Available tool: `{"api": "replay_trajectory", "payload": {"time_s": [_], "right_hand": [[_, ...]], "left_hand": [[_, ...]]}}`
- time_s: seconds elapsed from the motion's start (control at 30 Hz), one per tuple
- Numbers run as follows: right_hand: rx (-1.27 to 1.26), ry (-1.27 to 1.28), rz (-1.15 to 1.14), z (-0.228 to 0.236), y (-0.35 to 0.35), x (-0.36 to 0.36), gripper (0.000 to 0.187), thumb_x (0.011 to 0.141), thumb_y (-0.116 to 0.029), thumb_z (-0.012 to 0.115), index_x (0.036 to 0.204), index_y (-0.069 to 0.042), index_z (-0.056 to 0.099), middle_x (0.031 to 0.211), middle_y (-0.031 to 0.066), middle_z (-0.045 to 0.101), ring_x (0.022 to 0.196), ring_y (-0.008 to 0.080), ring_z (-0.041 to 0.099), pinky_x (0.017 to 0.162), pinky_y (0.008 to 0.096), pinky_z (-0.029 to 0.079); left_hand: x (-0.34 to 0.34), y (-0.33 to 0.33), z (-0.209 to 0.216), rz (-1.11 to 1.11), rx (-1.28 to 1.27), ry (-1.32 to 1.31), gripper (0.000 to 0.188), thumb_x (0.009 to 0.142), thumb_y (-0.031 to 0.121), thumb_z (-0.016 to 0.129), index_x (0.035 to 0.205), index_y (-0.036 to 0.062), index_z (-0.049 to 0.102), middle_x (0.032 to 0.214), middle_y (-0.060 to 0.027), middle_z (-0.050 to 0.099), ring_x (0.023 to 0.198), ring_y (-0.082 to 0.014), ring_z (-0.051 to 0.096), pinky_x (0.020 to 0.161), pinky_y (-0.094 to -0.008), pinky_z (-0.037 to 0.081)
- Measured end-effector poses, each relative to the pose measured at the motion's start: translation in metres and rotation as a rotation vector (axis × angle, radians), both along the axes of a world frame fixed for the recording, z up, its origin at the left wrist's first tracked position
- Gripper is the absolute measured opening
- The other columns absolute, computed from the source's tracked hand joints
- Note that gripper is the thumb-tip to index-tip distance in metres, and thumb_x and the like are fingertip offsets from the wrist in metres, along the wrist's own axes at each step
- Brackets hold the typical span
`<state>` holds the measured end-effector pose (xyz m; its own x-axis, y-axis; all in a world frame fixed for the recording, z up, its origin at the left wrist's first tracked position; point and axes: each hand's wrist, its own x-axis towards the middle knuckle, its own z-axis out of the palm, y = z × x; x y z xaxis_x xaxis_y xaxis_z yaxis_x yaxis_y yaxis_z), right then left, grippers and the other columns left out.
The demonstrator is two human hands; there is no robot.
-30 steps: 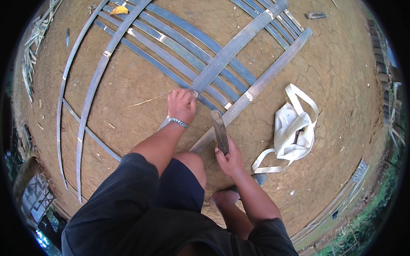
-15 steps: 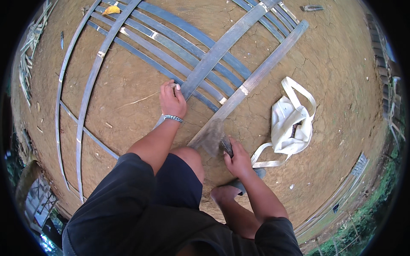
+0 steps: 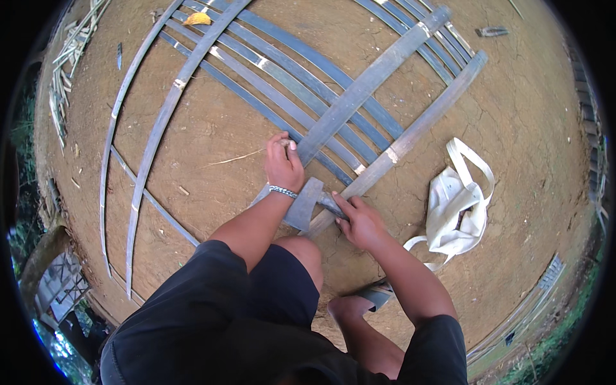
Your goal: The person takes nails from a bag, positions bamboo strips onto a wooden frame, and hammers the strips into place using an axe. They then move to a pile of bamboo strips and begin sorting and collecting them.
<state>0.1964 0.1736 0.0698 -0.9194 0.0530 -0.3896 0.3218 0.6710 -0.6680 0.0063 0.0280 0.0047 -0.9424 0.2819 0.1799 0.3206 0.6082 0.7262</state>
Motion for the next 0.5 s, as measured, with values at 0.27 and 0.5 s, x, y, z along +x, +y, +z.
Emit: {"api": "replay_trajectory", "payload": {"time_s": [0.27,0.5], "right_hand": [[0.116,0.008,0.039,0.007,0.003,-0.014,0.069,0.084,-0.016,0.073,0.149,-0.025,0.051,0.105,0.0113,0.060,0.089,0.0357,0.066,0.074,0.0461,0.055],[0.191,-0.019,0.156,0.009,0.004,-0.018,0.068,0.084,-0.016,0.073,0.148,-0.026,0.052,0.107,0.0109,0.060,0.090,0.0339,0.066,0.073,0.0464,0.056]], "left_hand": [[-0.002,-0.003,-0.001,-0.001,0.034,0.005,0.007,0.097,0.008,0.057,0.100,0.0018,0.057,0.118,-0.0213,0.062,0.103,-0.0404,0.064,0.086,-0.0476,0.052],[-0.001,-0.003,0.002,0.011,0.031,-0.049,0.007,0.097,0.008,0.058,0.100,0.0020,0.057,0.121,-0.0205,0.062,0.105,-0.0403,0.064,0.087,-0.0482,0.051]]}}
